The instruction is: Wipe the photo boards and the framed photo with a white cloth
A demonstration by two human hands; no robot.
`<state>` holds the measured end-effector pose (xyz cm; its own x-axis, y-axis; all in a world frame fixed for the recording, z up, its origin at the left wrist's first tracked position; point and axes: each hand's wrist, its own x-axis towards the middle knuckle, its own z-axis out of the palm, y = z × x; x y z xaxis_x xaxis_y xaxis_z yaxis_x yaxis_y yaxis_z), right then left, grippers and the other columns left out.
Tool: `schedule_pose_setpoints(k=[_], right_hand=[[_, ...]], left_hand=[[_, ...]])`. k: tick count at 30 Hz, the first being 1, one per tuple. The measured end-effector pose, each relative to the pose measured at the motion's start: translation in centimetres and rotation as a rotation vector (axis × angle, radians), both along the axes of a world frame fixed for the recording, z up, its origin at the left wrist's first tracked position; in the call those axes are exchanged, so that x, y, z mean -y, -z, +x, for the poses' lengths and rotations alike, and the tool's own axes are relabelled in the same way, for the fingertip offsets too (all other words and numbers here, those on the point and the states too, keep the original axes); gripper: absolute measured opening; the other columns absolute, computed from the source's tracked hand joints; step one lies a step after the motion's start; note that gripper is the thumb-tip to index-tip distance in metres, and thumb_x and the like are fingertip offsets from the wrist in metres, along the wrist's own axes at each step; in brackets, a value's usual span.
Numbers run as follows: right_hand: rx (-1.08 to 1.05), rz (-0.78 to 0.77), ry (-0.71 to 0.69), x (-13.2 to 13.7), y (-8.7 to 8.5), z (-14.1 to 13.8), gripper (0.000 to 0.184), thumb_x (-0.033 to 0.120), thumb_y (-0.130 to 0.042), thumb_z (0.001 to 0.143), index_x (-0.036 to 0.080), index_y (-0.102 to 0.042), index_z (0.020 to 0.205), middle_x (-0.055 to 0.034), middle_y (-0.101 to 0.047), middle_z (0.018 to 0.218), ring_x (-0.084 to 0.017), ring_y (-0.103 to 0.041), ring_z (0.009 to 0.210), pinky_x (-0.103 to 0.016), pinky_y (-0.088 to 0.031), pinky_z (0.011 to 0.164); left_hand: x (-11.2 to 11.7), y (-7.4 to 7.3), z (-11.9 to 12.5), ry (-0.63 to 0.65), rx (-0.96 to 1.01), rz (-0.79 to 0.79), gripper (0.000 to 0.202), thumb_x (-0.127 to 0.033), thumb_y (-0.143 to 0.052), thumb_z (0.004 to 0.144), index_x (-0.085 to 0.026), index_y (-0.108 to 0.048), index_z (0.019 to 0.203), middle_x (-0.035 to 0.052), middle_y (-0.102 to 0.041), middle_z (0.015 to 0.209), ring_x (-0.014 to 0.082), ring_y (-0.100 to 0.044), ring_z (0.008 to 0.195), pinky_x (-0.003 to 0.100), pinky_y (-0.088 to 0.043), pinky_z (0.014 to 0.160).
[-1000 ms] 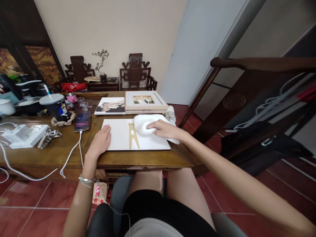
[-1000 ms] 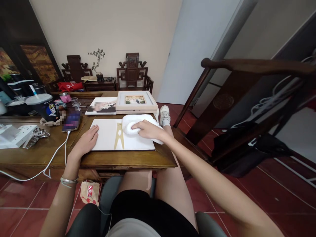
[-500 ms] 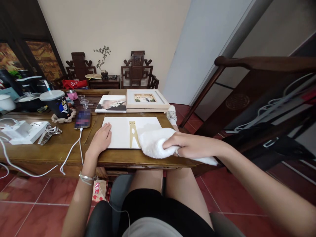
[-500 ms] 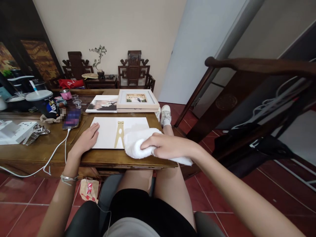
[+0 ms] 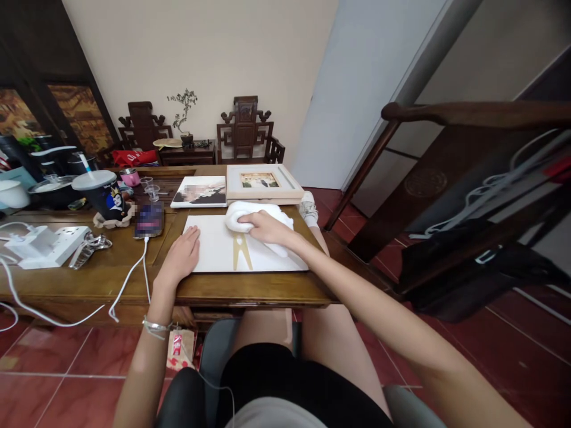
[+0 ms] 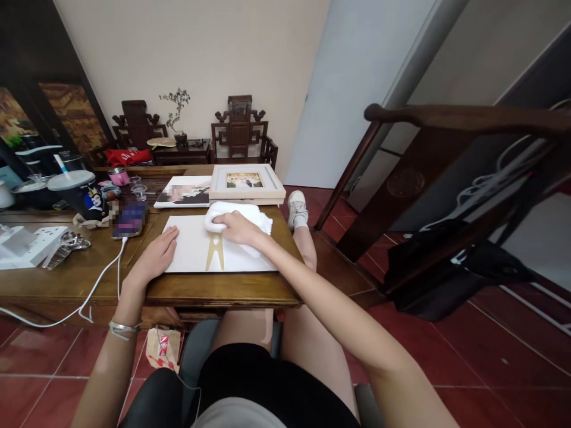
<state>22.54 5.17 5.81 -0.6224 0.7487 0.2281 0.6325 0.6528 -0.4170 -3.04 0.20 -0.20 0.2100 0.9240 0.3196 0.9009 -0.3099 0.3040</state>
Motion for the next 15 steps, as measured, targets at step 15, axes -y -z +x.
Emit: schedule_pose_setpoints(k=[15], right_hand=[[0.167,-0.099,-0.231,10.8,-2.9,2.7,0.045,0.001,-0.041,0.063,0.017,-0.07,0.094,-0.0051,-0.066,0.076,-0.02,-0.056,0.074,-0.027,-0.04,0.071]], left_hand=[[0.1,0.3,0.2,-0.014,0.029,0.012,0.049,-0.025,-0.029,0.095,-0.009,-0.049,0.136,0.0154,-0.045,0.148,0.0251,-0.037,0.141,0.045,-0.029,0.117]])
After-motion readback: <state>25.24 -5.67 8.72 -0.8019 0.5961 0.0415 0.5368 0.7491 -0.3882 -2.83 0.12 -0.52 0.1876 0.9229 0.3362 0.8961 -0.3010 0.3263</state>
